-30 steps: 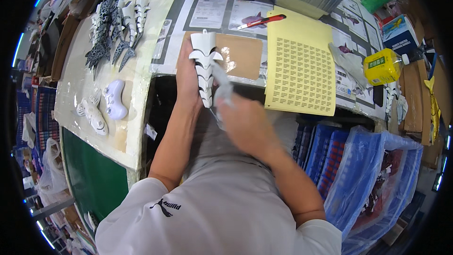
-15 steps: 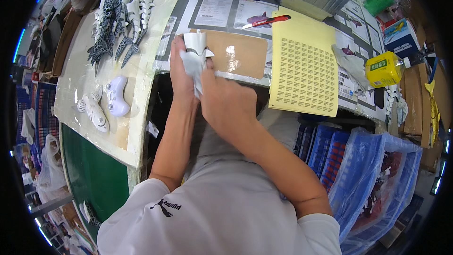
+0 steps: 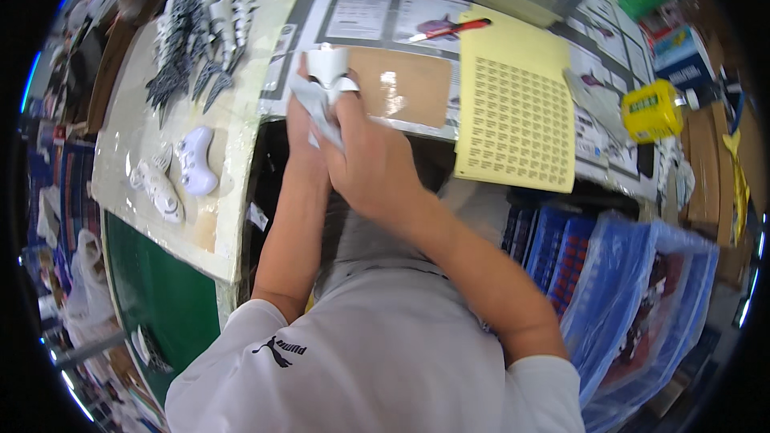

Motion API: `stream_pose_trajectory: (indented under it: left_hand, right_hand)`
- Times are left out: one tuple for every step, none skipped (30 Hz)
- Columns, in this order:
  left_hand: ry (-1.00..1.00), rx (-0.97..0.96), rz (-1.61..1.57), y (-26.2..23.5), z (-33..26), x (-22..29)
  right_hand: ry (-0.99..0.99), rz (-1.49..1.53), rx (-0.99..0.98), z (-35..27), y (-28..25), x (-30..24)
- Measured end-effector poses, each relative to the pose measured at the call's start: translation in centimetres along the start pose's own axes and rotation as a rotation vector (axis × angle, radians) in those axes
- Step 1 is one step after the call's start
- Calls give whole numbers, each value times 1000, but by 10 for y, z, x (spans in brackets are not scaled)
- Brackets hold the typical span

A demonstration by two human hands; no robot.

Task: The person assembles white plastic dolphin-shaped items by attaching patterned tail pieces and wiping them with a cloth. They handle multiple units one at a time, placing finished items on the table and retrieving new ones from a bin.

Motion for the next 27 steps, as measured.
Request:
stream_pose_trajectory:
  left_hand:
    - [14,137,79,-16,-4,4]
    - [-22,95,161,-16,-6,2]
    - [-34,-37,143,-8,-6,2]
    - [-46,-69,149,-9,-6,1]
    - [-39,-25,147,-15,-7,1]
    - [-54,-2,208,-19,-8,2]
    - [-73,78,199,-27,-10,1]
    - [-93,2,163,-18,-9,0]
    - [-107,3,155,-14,-9,0]
    - [-64,-1,146,-8,-8,6]
    - [-69,93,200,-9,-10,7]
    - [-102,41,230,3,-11,6]
    - [-73,49,111,12,-13,6]
    - [-75,166,-2,10,-18,6]
    - [114,146,97,20,-24,29]
    - [192,243,164,18,-33,49]
    - [213,230,98,18,-40,71]
    - [120,235,228,13,-55,92]
    - [204,210,322,15,-66,128]
    - [261,260,425,11,-72,167]
    - [366,265,568,14,-80,210]
    - [499,193,719,26,-83,256]
    - [520,258,891,28,-79,294]
    - [624,162,1067,46,-69,331]
    - [698,274,1291,51,-55,362]
    - [880,256,1538,67,-43,384]
    - [857,351,1727,66,-19,401]
  right_hand:
    - [30,-5,-47,-11,13,4]
    - [64,-11,-89,-23,20,8]
    - [69,-10,-106,-31,18,10]
    - [101,-58,-181,-35,16,15]
    - [110,-99,-242,-37,7,17]
    - [103,-142,-284,-37,-7,17]
    - [160,-64,-381,-36,-19,22]
    - [178,8,-436,-33,-33,21]
    - [182,62,-336,-22,-47,19]
    - [391,200,-208,-21,-64,32]
    - [354,263,-32,-11,-74,27]
    - [231,345,107,-2,-80,15]
    - [216,167,113,8,-72,9]
    - [102,18,86,17,-53,-5]
    - [58,-120,35,20,-32,-14]
    - [-16,17,13,12,-19,-21]
    - [22,2,-152,5,1,-15]
    - [41,38,-439,-13,22,-9]
    - [212,90,-575,-31,34,13]
    - [297,300,-561,-47,29,25]
    - [359,473,-564,-61,24,40]
    - [296,518,-521,-63,20,49]
    - [373,555,-536,-73,10,69]
    - [451,589,-549,-81,6,86]
    - [486,689,-448,-87,-7,100]
    - [523,789,-353,-92,-17,112]
    - [475,884,-285,-94,-27,117]
Point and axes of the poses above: each hand's wrist, its own z-axis towards the middle knuckle, its own y-axis out of the palm, x = y × z, the point moved 9 cm from there along z, towards the middle knuckle, and after that the axes turned 5 degrees about -x, right-handed, at the moved point
